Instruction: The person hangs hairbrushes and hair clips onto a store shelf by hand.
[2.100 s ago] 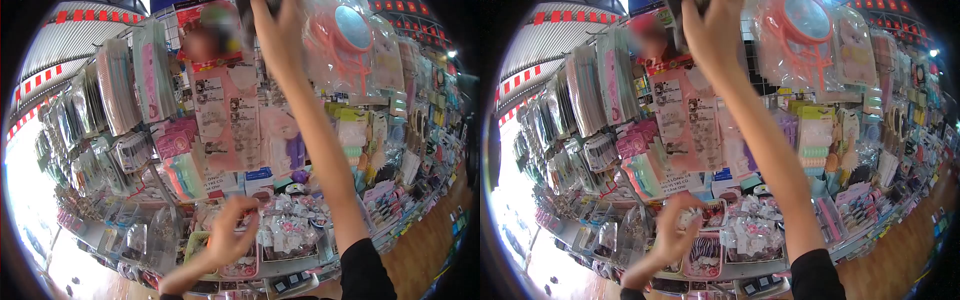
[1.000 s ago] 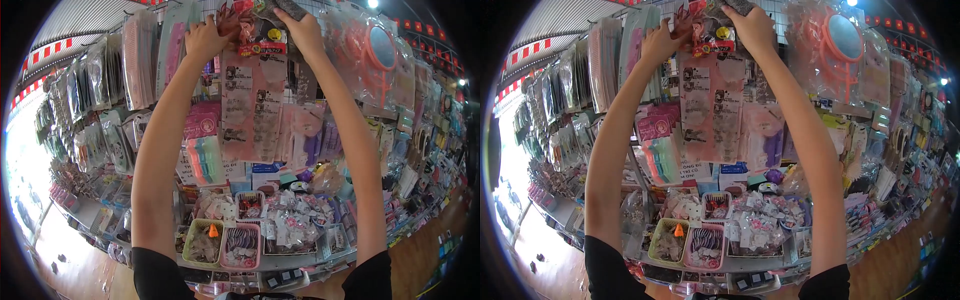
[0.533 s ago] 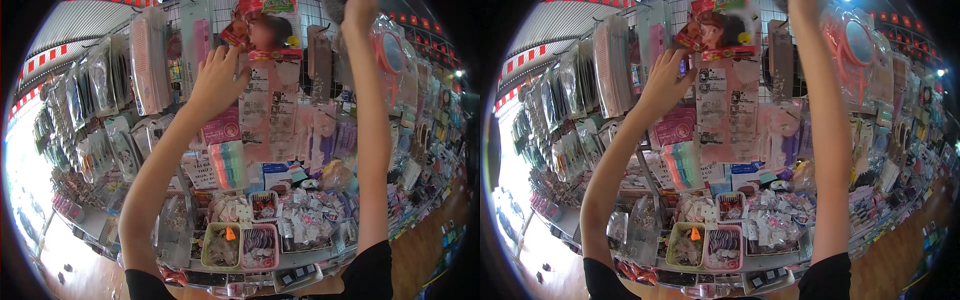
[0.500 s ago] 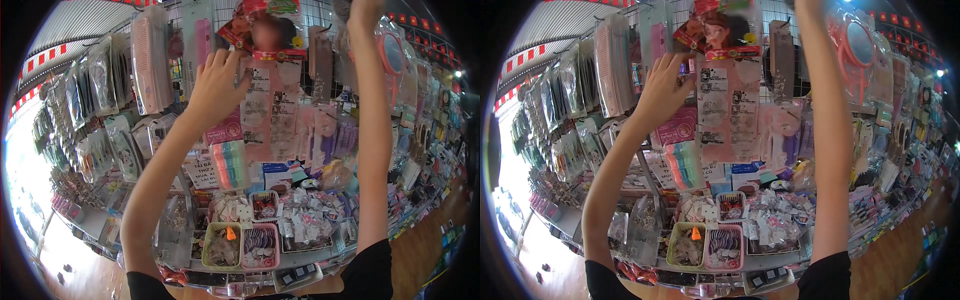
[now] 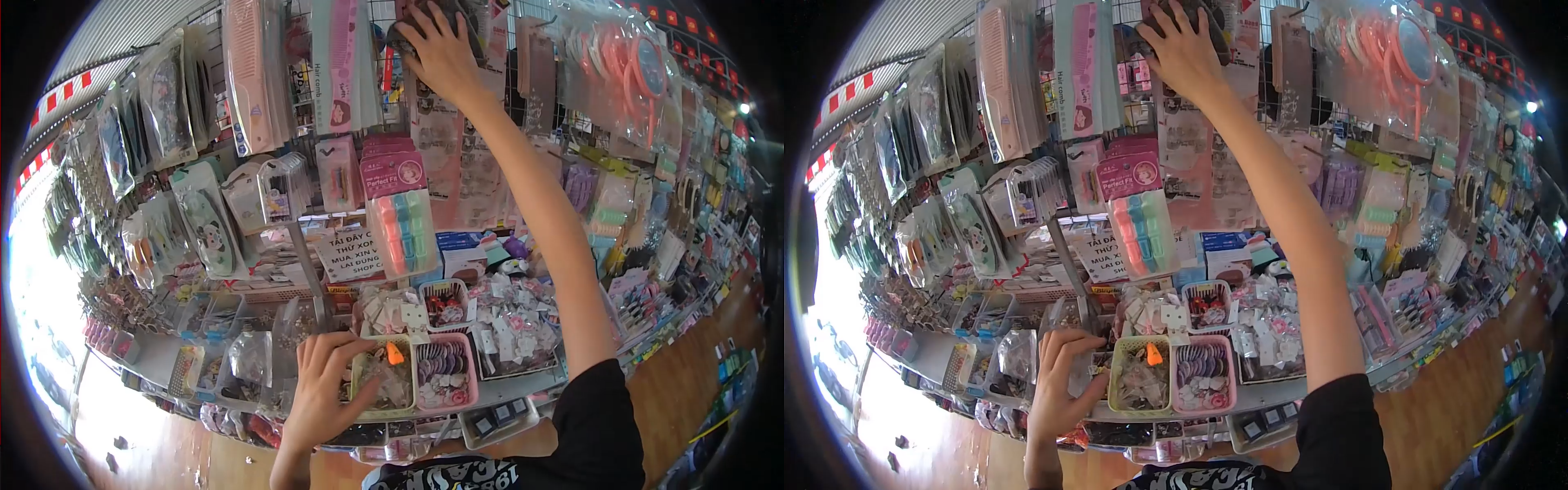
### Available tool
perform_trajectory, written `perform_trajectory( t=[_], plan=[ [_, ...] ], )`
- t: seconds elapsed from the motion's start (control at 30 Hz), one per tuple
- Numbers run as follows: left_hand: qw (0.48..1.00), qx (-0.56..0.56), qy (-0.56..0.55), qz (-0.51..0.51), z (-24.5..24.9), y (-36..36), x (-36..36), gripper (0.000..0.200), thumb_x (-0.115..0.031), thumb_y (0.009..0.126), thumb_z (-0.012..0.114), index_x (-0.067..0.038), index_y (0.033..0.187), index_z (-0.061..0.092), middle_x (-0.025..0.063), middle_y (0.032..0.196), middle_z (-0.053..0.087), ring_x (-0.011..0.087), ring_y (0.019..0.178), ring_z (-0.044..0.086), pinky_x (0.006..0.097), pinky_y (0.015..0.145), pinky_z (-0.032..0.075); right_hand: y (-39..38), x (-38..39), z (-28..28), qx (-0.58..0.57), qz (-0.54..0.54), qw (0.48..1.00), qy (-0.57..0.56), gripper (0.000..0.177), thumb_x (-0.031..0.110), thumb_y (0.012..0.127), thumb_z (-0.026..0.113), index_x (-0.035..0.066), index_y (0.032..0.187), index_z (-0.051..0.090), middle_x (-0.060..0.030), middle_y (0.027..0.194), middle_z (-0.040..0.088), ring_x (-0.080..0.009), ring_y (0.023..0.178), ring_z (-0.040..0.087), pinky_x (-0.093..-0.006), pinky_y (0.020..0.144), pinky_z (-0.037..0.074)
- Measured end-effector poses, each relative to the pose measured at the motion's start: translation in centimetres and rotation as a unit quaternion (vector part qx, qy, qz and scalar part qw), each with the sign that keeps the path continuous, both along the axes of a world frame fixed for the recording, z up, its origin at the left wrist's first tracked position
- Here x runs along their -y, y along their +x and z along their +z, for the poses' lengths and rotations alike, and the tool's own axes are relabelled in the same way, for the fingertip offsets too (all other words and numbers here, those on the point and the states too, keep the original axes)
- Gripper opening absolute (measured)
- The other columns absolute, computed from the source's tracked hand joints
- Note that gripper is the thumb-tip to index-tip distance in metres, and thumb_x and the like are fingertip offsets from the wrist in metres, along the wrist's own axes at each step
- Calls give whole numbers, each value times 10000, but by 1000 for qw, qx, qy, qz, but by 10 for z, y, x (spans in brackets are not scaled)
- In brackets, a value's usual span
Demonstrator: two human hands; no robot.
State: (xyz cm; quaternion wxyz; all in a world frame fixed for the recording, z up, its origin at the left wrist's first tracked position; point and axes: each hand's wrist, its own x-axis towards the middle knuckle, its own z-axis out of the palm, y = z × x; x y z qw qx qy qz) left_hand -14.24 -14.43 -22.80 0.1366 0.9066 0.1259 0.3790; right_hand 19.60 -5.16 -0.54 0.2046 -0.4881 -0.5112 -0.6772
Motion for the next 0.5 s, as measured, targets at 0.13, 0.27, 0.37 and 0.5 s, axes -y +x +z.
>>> perform_trajectory(
  t=[0.13,0.27,0.37,0.5],
  plan=[
    [994,18,-76,74,-32,-27,-18,352,-18,654,596,-21,1003,547,121,996,496,285,949,485,348,851,382,13,-13,-33,83,-10,996,17,374,335,744,612,103,1035,576,-107,1145,534,-285,1152,431,-505,899,368],
    [988,17,-133,82,-47,-48,-31,311,-67,715,606,-38,1018,543,109,993,501,278,949,459,370,862,345,20,-3,-114,-45,61,988,-131,386,185,723,576,144,1106,548,-32,1263,438,-253,1242,312,-526,997,249],
    [983,44,-169,60,-52,-37,-52,312,-68,734,598,-37,1038,536,113,996,503,277,962,466,370,869,351,24,12,-167,-57,37,980,-187,419,144,702,569,141,1121,548,-25,1295,416,-247,1255,303,-523,1008,243],
    [959,134,-247,31,-62,-1,-99,327,-85,788,570,-65,1108,505,111,1012,508,247,1026,465,357,916,337,28,11,-230,-87,42,968,-232,468,147,672,584,157,1138,546,-23,1329,390,-236,1276,282,-520,1040,182]
  ],
)
